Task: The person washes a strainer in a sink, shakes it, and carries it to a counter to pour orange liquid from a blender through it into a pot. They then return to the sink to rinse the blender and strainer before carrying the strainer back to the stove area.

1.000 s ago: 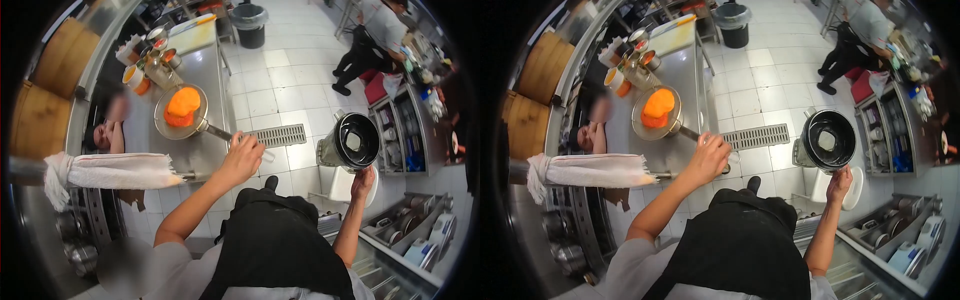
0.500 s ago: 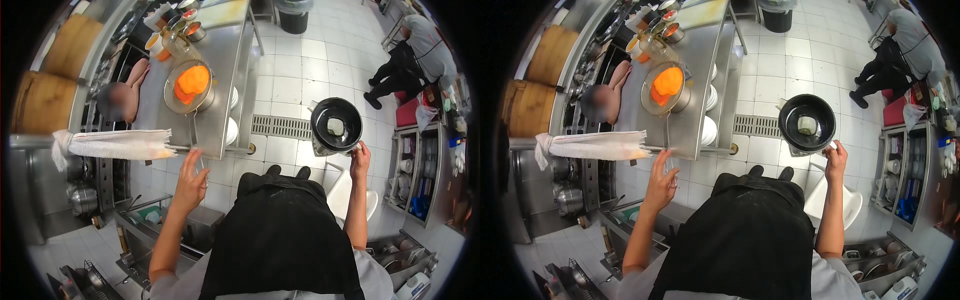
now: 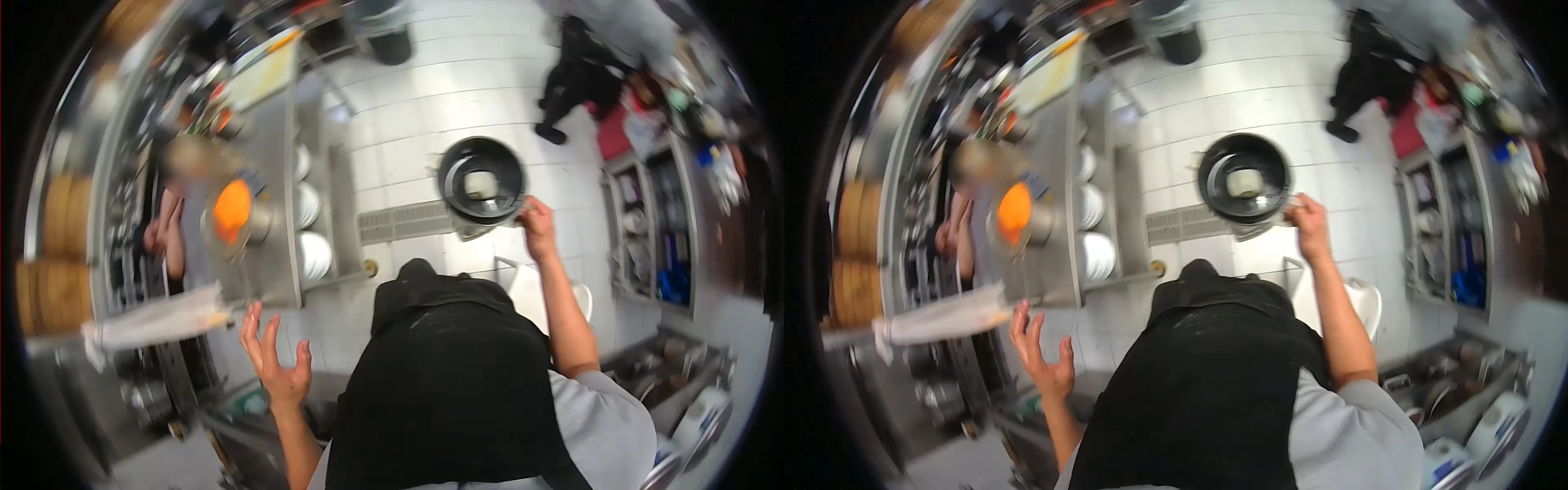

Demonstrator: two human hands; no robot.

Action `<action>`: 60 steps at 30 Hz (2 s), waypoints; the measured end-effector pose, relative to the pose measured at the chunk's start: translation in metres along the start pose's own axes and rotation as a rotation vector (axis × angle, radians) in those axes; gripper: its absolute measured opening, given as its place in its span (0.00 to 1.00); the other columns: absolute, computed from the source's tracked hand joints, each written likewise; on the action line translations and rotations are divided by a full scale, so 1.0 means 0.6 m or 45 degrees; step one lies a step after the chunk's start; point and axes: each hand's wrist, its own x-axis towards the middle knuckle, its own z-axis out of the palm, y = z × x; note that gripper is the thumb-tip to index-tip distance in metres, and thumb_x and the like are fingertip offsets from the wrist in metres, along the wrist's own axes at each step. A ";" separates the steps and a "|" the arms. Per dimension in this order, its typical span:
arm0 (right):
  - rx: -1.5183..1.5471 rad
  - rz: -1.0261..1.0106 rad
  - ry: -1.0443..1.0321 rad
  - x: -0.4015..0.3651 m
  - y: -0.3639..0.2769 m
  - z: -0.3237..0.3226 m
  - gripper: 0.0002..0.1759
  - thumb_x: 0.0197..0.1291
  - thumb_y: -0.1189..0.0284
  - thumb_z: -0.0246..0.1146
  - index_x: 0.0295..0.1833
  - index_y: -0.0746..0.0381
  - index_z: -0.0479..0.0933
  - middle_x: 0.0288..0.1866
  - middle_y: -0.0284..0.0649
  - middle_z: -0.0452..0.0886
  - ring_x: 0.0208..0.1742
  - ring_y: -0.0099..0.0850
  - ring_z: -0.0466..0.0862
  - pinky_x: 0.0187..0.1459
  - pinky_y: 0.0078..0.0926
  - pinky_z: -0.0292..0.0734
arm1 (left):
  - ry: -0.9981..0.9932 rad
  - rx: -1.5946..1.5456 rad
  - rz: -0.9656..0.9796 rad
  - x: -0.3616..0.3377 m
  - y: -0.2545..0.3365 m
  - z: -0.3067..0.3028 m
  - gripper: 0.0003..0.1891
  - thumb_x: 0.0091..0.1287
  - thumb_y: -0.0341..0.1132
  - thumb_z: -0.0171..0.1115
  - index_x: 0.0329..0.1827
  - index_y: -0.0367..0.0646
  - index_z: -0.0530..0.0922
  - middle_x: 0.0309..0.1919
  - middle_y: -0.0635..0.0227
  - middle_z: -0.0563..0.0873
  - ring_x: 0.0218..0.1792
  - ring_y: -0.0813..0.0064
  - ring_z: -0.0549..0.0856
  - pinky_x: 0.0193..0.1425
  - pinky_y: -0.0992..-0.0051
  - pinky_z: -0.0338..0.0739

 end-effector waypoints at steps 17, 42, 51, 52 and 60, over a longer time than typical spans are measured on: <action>0.315 -0.152 1.355 -0.147 0.044 -0.232 0.15 0.64 0.66 0.53 0.26 0.62 0.70 0.23 0.35 0.74 0.25 0.23 0.73 0.31 0.21 0.68 | -1.225 -0.417 0.838 0.496 0.148 0.631 0.13 0.62 0.30 0.66 0.48 0.34 0.80 0.46 0.49 0.83 0.49 0.49 0.81 0.55 0.61 0.76; 0.890 -0.445 3.022 -0.383 0.251 -0.693 0.20 0.66 0.61 0.57 0.23 0.57 0.67 0.18 0.31 0.66 0.20 0.22 0.66 0.25 0.22 0.61 | -2.389 0.065 2.120 0.264 0.928 1.192 0.14 0.65 0.35 0.64 0.47 0.33 0.81 0.40 0.52 0.87 0.41 0.62 0.87 0.47 0.68 0.80; 1.144 -0.536 3.025 -0.489 0.419 -0.994 0.20 0.67 0.61 0.55 0.23 0.58 0.66 0.16 0.32 0.64 0.18 0.25 0.65 0.24 0.27 0.60 | -2.639 -0.052 2.196 -0.030 1.072 1.310 0.13 0.63 0.33 0.63 0.47 0.36 0.81 0.42 0.54 0.85 0.47 0.56 0.84 0.54 0.65 0.78; 1.189 -0.566 3.049 -0.500 0.433 -1.023 0.20 0.68 0.61 0.55 0.23 0.58 0.66 0.16 0.32 0.64 0.18 0.25 0.64 0.23 0.27 0.59 | -2.673 -0.072 2.265 -0.064 1.081 1.329 0.13 0.63 0.33 0.63 0.48 0.36 0.80 0.42 0.54 0.85 0.46 0.56 0.84 0.54 0.65 0.78; 1.508 -0.798 3.169 -0.624 0.560 -1.222 0.17 0.69 0.57 0.51 0.31 0.55 0.66 0.16 0.29 0.59 0.15 0.24 0.59 0.19 0.27 0.56 | -2.876 0.455 2.253 -0.251 1.144 1.476 0.19 0.66 0.39 0.61 0.55 0.35 0.75 0.43 0.52 0.85 0.47 0.53 0.84 0.53 0.61 0.79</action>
